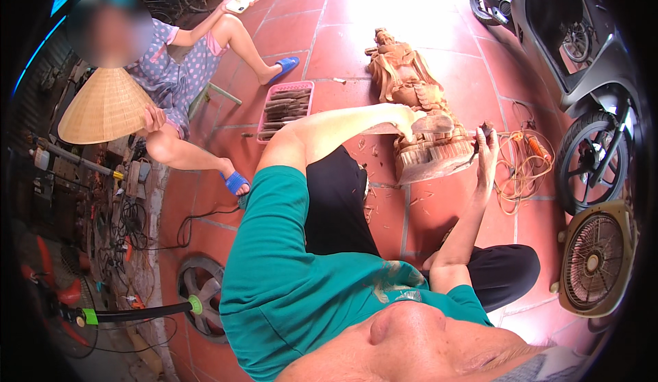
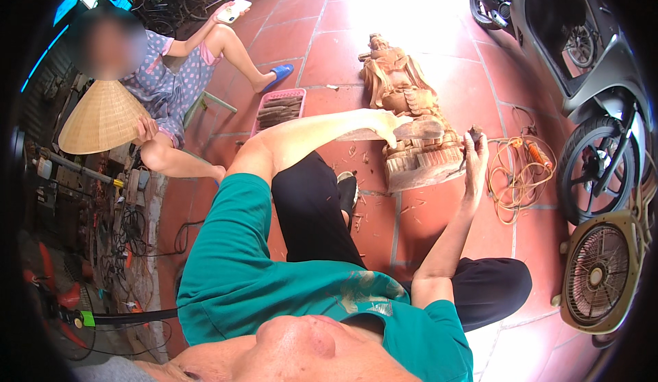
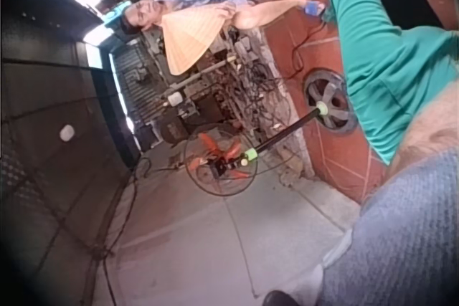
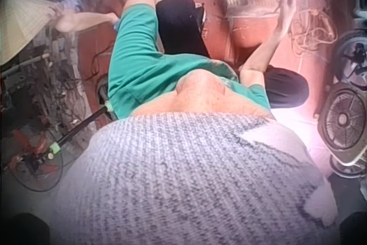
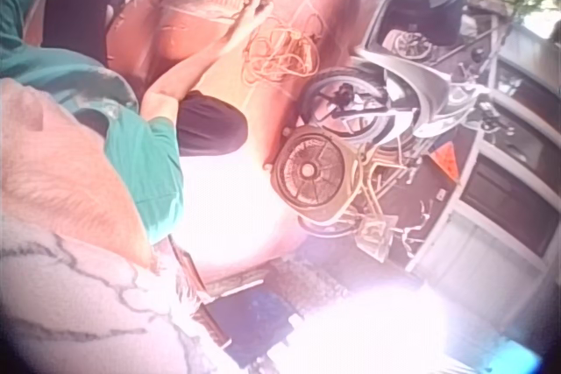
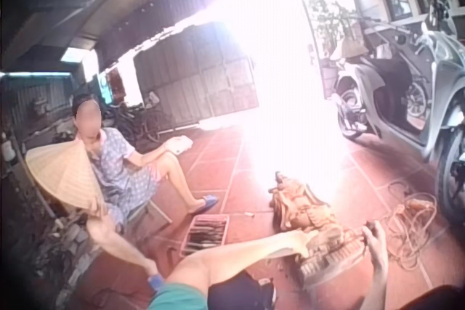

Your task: The person is carving a wooden sculpture using a chisel and mallet. They repeatedly strike the chisel to shape the wood, focusing on detailed areas of the figure.

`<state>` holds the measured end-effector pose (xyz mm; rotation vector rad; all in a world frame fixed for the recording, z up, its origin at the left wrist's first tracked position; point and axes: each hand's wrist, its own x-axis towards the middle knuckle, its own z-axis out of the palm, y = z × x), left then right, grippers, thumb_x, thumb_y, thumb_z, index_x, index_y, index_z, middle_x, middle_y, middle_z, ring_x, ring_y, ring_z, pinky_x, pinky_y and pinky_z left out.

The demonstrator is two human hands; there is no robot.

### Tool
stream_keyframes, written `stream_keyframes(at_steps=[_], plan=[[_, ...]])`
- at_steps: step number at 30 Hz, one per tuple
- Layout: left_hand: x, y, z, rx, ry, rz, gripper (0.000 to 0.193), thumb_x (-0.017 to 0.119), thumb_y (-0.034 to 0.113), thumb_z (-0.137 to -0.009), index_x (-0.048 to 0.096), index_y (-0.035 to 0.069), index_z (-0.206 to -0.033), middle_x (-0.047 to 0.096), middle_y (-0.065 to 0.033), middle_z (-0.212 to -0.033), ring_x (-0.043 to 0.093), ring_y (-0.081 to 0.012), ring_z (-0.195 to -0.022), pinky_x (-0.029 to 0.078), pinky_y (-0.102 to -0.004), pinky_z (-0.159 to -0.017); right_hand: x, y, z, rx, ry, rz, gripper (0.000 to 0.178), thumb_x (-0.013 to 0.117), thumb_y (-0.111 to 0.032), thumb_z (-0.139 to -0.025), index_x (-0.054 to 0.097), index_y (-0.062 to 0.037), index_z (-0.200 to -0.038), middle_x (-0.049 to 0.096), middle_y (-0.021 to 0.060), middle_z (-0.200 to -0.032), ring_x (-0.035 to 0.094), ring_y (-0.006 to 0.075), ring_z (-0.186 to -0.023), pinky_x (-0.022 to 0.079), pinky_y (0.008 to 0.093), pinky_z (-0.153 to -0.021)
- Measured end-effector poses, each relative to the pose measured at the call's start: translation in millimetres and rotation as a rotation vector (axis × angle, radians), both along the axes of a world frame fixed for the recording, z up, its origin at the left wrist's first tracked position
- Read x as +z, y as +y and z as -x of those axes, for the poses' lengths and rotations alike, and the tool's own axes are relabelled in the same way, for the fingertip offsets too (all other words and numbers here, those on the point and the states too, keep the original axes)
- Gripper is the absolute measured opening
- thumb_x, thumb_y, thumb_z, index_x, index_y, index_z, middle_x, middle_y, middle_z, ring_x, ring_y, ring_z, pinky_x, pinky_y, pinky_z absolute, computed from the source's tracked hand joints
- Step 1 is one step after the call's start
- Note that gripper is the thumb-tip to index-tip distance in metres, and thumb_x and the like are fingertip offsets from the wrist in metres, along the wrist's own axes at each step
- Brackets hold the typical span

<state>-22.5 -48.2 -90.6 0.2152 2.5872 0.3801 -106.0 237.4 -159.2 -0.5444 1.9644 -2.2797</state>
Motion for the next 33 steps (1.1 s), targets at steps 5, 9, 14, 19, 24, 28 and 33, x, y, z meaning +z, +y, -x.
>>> stream_keyframes(at_steps=[5, 9, 14, 19, 24, 28, 33], plan=[[5.2, 4.3, -0.8, 0.019, -0.043, 0.017, 0.11, 0.081, 0.039, -0.071, 0.019, 0.013, -0.158, 0.06, -0.0281, -0.13, 0.061, -0.0422, -0.116, 0.048, -0.048, -0.099, 0.6, -3.0, -3.0, -0.003, 0.039, -0.047, 0.019, 0.064, -0.024, -0.099, 0.064, -0.0071, -0.107, 0.066, 0.0015, -0.091, 0.062, 0.0098, -0.083, 0.051, 0.0262, -0.072], [3.2, 1.5, -3.0, 0.022, -0.035, 0.029, 0.112, 0.082, 0.037, -0.072, 0.016, 0.012, -0.159, 0.06, -0.0288, -0.13, 0.061, -0.0421, -0.116, 0.048, -0.0473, -0.098, 3.7, -6.5, -7.7, -0.009, 0.035, -0.037, 0.02, 0.065, -0.022, -0.098, 0.059, -0.0061, -0.108, 0.068, 0.0043, -0.092, 0.064, 0.0115, -0.081, 0.052, 0.027, -0.07], [2.3, 3.2, 1.0, -0.017, -0.001, 0.027, 0.114, 0.084, 0.036, -0.073, 0.014, 0.008, -0.158, 0.057, -0.0291, -0.133, 0.058, -0.0413, -0.121, 0.047, -0.0468, -0.1, 4.0, -6.2, -8.2, -0.075, -0.036, 0.003, 0.024, 0.067, -0.023, -0.097, 0.055, -0.0051, -0.107, 0.063, 0.0046, -0.082, 0.063, 0.0121, -0.071, 0.053, 0.0264, -0.064], [0.1, 2.1, 0.7, -0.018, -0.008, 0.048, 0.114, 0.085, 0.037, -0.073, 0.015, 0.006, -0.158, 0.057, -0.0308, -0.132, 0.059, -0.041, -0.12, 0.048, -0.0466, -0.098, -5.3, -7.5, -0.9, -0.124, -0.058, 0.073, 0.028, 0.068, -0.025, -0.096, 0.055, -0.0031, -0.108, 0.059, 0.0038, -0.08, 0.06, 0.0113, -0.067, 0.055, 0.0265, -0.061], [2.6, 2.1, -0.3, 0.015, -0.047, 0.084, 0.117, 0.085, 0.039, -0.072, 0.012, 0.004, -0.157, 0.062, -0.0323, -0.121, 0.063, -0.0395, -0.111, 0.05, -0.046, -0.094, -12.9, -8.3, 6.7, -0.104, -0.058, 0.077, 0.04, 0.06, -0.019, -0.101, 0.047, -0.0033, -0.135, 0.056, 0.0026, -0.089, 0.06, 0.0119, -0.077, 0.056, 0.03, -0.076], [0.3, 4.6, 5.6, -0.003, -0.034, 0.084, 0.113, 0.084, 0.039, -0.072, 0.017, 0.002, -0.155, 0.063, -0.03, -0.123, 0.062, -0.0415, -0.113, 0.05, -0.0466, -0.095, -8.7, -8.4, 6.2, -0.087, -0.147, 0.199, 0.045, 0.059, -0.013, -0.101, 0.044, -0.0084, -0.143, 0.059, 0.002, -0.101, 0.059, 0.0124, -0.09, 0.05, 0.0279, -0.083], [3.4, 4.1, 5.8, -0.012, -0.028, 0.104, 0.112, 0.083, 0.042, -0.074, 0.017, 0.004, -0.156, 0.063, -0.0281, -0.124, 0.062, -0.0418, -0.114, 0.049, -0.0468, -0.098, -4.3, -14.3, -1.7, -0.034, -0.114, 0.172, 0.044, 0.056, -0.006, -0.1, 0.044, -0.0067, -0.143, 0.059, 0.005, -0.107, 0.059, 0.0144, -0.095, 0.051, 0.0308, -0.087]])
